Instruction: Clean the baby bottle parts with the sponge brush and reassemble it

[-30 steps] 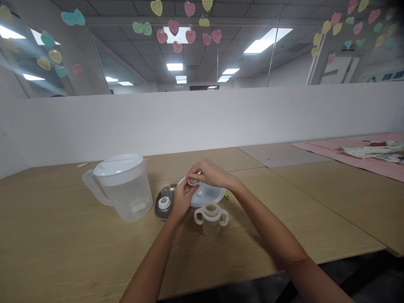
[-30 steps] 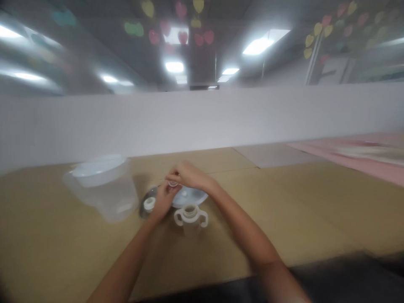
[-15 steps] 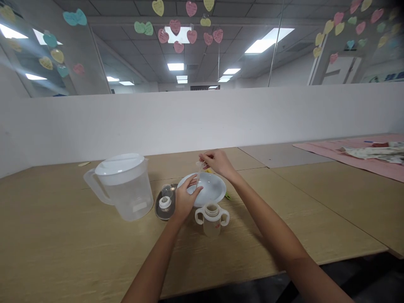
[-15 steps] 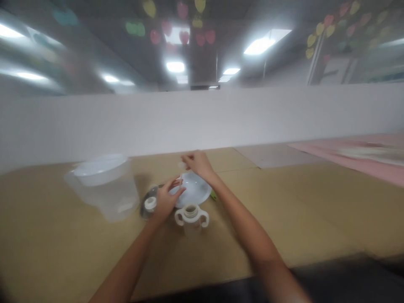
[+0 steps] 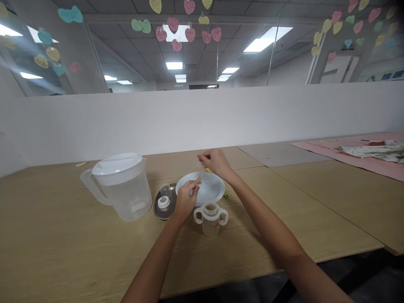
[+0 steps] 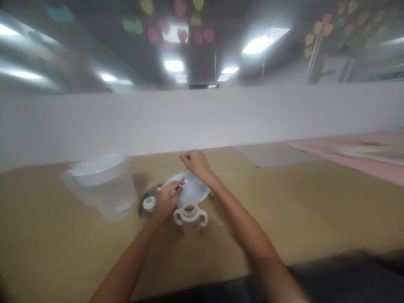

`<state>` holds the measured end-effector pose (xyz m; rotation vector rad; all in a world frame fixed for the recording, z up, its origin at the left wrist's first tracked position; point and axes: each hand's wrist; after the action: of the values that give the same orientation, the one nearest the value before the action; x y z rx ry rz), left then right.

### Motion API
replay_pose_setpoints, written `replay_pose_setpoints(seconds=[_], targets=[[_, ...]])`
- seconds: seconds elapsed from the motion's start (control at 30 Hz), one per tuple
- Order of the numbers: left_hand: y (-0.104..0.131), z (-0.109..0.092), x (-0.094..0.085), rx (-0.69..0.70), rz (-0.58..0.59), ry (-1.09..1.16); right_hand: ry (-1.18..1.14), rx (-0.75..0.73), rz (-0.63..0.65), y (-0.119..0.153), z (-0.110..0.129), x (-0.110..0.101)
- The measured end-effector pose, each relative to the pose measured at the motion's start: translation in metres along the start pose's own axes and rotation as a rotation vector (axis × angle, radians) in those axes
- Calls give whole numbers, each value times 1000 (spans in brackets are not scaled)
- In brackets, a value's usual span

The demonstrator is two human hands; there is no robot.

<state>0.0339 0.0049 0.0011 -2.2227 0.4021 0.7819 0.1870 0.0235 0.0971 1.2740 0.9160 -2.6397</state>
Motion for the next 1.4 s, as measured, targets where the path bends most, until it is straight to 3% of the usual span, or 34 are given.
replay_pose_setpoints(seconds=[0.2,0.43,0.73,1.07,1.27,1.4], targets=[[-2,7,-2,14,19,39,225,3,18,1,9,2],[0,7,1,-69,-32,157,34,48,-67,3,6,-5],[5,9,0,-51,-33,156,-58,91,-58,2,-3,-6],[0,0,0,-118,-80,169,131,-122,225,11,18,-2],[0,-1,-1,-139,-114,171,210,-145,407,16,25,-3],[1,-1,0,-157,-103,117,380,-147,386,15,32,0]])
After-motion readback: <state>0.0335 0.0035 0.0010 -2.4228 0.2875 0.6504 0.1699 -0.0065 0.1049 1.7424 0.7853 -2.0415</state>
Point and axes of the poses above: each hand's wrist, its own y-axis away from the middle knuckle, its own x-axis out of the palm, z = x × y, and after that the axes turned 15 degrees about z, right-handed
